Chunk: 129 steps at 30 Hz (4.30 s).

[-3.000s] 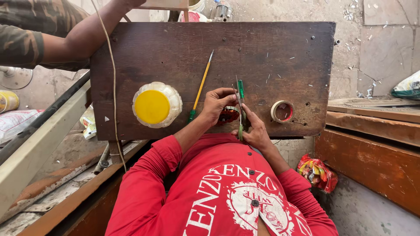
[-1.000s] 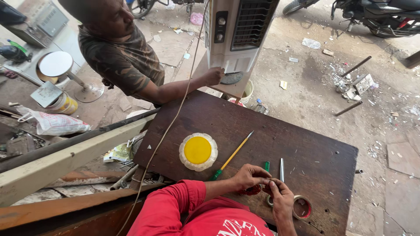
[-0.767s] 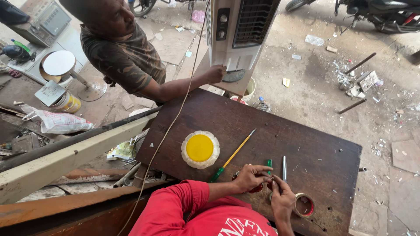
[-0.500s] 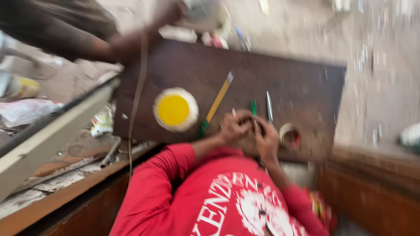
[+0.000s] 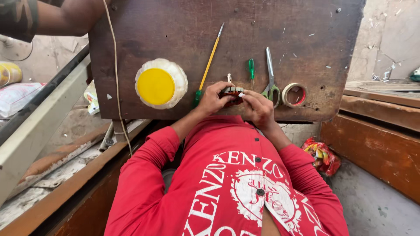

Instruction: The person assembles a small electrical component by wrapping copper wire around a metal core and securing it with tape. They use a screwdriver to adjust the assembly and scissors to trim the wire. The person places the finished component into a drawer at the end.

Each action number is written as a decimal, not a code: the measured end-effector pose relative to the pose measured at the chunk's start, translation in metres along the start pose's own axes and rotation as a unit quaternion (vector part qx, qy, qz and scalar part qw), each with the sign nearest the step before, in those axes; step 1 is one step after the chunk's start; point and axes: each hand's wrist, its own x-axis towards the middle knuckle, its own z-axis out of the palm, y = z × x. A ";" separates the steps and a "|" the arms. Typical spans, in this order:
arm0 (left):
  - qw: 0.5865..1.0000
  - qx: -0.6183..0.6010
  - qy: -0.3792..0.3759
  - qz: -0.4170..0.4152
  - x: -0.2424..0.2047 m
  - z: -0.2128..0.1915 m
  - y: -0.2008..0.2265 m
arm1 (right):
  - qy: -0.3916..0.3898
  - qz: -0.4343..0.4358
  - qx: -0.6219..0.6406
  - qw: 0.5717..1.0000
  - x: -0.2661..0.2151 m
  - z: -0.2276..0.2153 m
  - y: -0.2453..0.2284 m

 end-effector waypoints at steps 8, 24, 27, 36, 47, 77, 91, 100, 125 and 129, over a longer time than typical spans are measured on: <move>0.996 -0.065 -0.042 -0.044 0.006 -0.006 0.019 | -0.042 -0.033 -0.009 0.999 0.015 -0.004 0.006; 0.997 -0.016 -0.047 -0.054 0.019 0.004 0.019 | -0.075 0.055 0.009 0.996 0.015 -0.005 0.014; 0.997 -0.013 -0.037 -0.068 0.021 0.008 0.023 | -0.086 0.067 0.009 0.994 0.017 -0.006 0.017; 0.998 0.022 -0.038 -0.049 0.021 0.013 0.021 | -0.133 0.092 -0.001 0.987 0.018 -0.015 0.026; 0.999 0.034 -0.016 -0.038 0.020 0.018 0.022 | -0.139 0.025 -0.075 0.987 0.024 -0.014 0.014; 0.991 -0.007 -0.058 -0.121 0.023 0.022 0.007 | -0.108 0.044 -0.077 0.990 0.027 -0.009 0.002; 0.994 -0.001 -0.077 -0.084 0.018 0.017 0.015 | -0.123 0.007 -0.126 0.984 0.018 -0.012 0.000; 0.998 -0.011 0.027 -0.055 0.015 0.029 -0.002 | -0.171 0.071 -0.181 0.966 0.020 0.003 -0.013; 0.992 -0.047 0.008 -0.120 0.015 0.025 0.009 | -0.176 0.135 -0.024 0.975 0.027 -0.008 0.013; 0.994 -0.020 0.007 -0.104 0.018 0.027 0.005 | -0.165 0.119 -0.027 0.979 0.028 -0.010 0.011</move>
